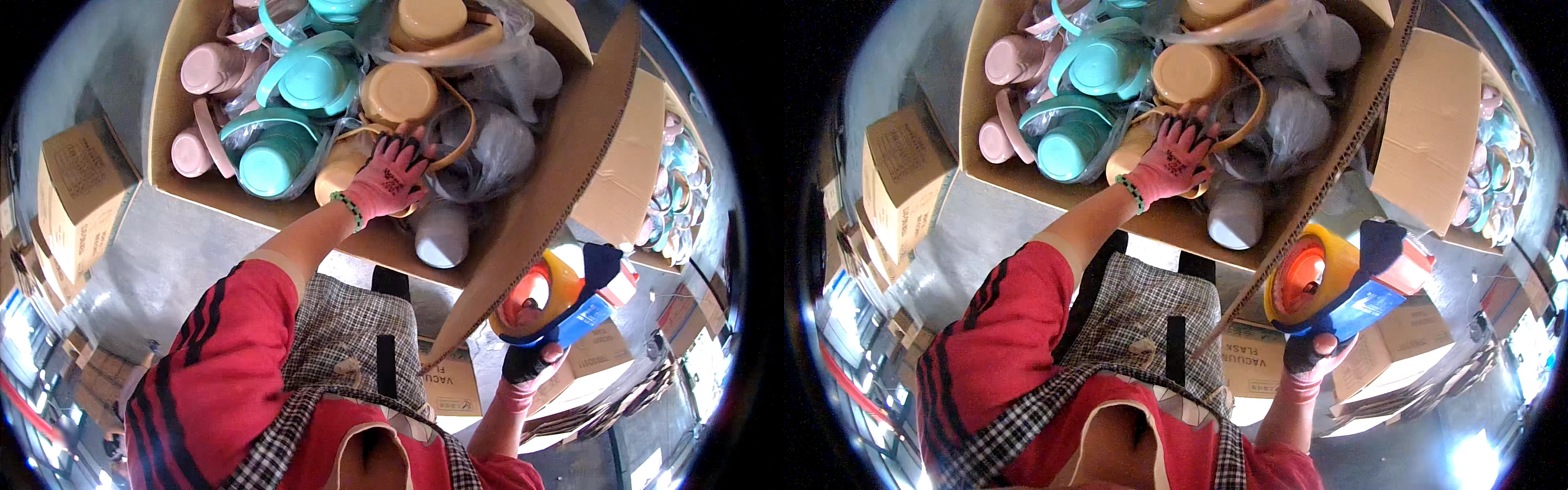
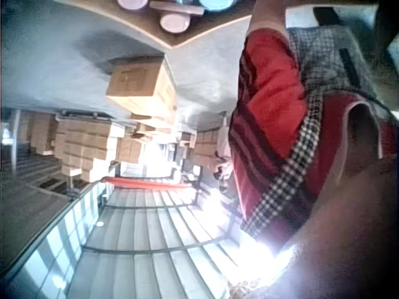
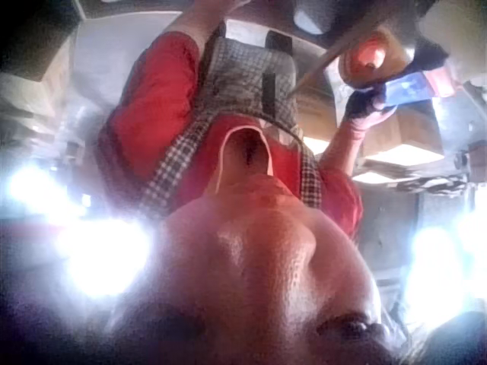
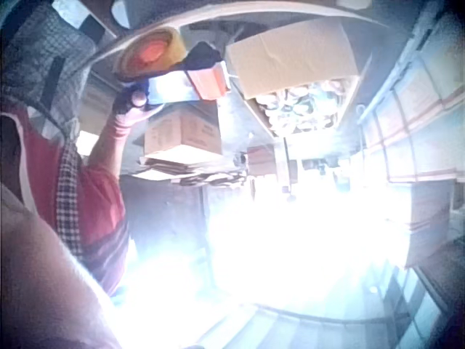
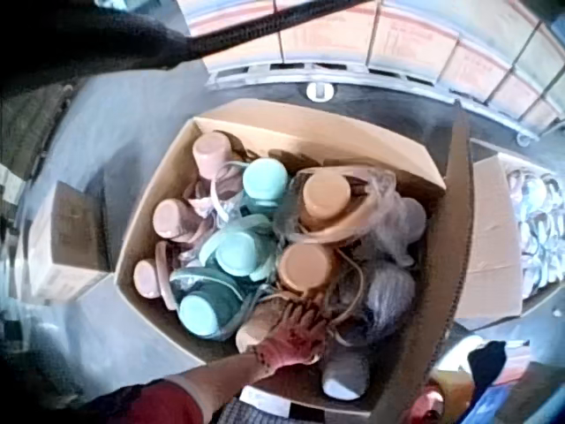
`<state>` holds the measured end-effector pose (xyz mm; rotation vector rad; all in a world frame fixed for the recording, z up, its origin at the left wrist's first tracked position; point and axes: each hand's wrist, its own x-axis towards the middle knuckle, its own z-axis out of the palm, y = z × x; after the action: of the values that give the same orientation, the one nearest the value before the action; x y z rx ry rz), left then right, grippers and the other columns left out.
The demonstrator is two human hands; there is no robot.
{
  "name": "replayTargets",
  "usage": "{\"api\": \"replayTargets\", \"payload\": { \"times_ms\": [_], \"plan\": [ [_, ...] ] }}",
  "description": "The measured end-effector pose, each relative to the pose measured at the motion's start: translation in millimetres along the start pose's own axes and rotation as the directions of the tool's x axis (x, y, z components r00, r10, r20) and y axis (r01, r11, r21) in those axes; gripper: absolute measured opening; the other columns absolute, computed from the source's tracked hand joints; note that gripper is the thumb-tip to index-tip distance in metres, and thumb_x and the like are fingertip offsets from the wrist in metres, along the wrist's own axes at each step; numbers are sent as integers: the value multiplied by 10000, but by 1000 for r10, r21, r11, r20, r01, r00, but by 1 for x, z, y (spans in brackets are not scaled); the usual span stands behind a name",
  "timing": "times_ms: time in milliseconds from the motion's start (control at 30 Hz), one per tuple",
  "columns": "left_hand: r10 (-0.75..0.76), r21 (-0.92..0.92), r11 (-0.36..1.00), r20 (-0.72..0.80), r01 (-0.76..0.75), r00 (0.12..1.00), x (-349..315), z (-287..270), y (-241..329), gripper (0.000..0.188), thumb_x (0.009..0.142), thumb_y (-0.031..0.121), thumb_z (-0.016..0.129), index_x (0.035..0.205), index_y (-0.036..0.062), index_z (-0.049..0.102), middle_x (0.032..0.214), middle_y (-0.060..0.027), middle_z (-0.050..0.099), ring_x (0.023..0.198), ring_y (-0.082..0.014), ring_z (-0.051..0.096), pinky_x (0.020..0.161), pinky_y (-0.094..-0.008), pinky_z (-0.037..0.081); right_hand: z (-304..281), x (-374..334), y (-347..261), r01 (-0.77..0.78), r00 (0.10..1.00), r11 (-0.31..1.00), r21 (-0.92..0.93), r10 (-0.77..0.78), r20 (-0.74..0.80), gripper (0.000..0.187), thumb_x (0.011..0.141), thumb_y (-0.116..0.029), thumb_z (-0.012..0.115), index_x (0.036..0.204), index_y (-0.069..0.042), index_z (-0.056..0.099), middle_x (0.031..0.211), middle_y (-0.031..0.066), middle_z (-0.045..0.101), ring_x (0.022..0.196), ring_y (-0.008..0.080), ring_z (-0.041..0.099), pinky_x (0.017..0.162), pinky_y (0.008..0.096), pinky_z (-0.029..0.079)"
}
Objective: The person packs plastic kitchenware, including bowls and cups, into cardboard boxes. They arrange the items inside, close the flaps, and seal the boxes using a handheld tape dispenser. The process is repeated for multiple boxes in a warehouse setting.
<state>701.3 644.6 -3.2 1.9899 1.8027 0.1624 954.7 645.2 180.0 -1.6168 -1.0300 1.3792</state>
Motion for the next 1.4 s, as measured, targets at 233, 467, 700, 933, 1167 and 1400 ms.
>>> {"api": "replayTargets", "payload": {
  "times_ms": [233, 467, 700, 933, 1167, 1400],
  "plan": [
    [-67, -354, 935, -139, 14, 988, -33, -44, -17, 550, 721, 180, 522, 1204, 6, 324, 1262, -199, 281, 1161, -370, 267, 961, -424, 229, 88, 27, -41, 115, 991, 971, 211, -127, 43, 718, 613, -314, 730, 1140, 5, 361, 1051, 86, 464, 942, 201, 468, 838, 345, 379],
    [-308, -264, 936, -292, 233, 906, -169, -58, -63, 527, 706, 182, 526, 1168, -7, 356, 1233, -203, 316, 1143, -381, 284, 937, -448, 242, 213, 128, 19, 211, 946, 672, -710, 41, 320, 497, 607, -343, 709, 876, 42, 544, 739, 141, 590, 683, 178, 576, 623, 295, 452],
    [-937, -509, 158, -349, 846, -35, -241, -71, -245, 638, 816, 441, 386, 1158, -93, 322, 1219, -312, 281, 1129, -422, 287, 920, -445, 267, 166, 91, 61, 3, 980, 905, -425, 83, 182, 490, 628, -301, 725, 943, 24, 539, 819, 78, 583, 722, 154, 547, 669, 276, 446],
    [-930, -923, -241, 131, -300, 344, -282, -36, -351, 418, 799, 291, 492, 1096, 1, 444, 1100, -127, 494, 996, -280, 479, 881, -388, 356, 158, 76, 87, -51, 999, 996, 76, 51, 4, 488, 655, -267, 709, 1018, -10, 507, 932, 28, 541, 812, 140, 526, 760, 272, 423],
    [-549, -545, 771, -303, 331, 779, -312, -79, -234, 538, 698, 193, 599, 1167, 44, 380, 1168, -156, 380, 1112, -341, 329, 941, -474, 237, 162, 70, 81, -66, 996, 995, 79, 71, -61, 482, 668, -234, 700, 1039, -3, 498, 955, 38, 540, 834, 146, 530, 777, 284, 430],
    [-354, -179, 913, 101, 367, 930, -242, -94, -216, 616, 667, 272, 623, 1188, 58, 373, 1249, -176, 325, 1166, -345, 281, 983, -437, 187, 185, 65, 60, -69, 996, 997, 45, 72, -55, 472, 694, -208, 679, 1059, 11, 475, 968, 40, 531, 860, 143, 516, 810, 270, 401]
  ]
}}
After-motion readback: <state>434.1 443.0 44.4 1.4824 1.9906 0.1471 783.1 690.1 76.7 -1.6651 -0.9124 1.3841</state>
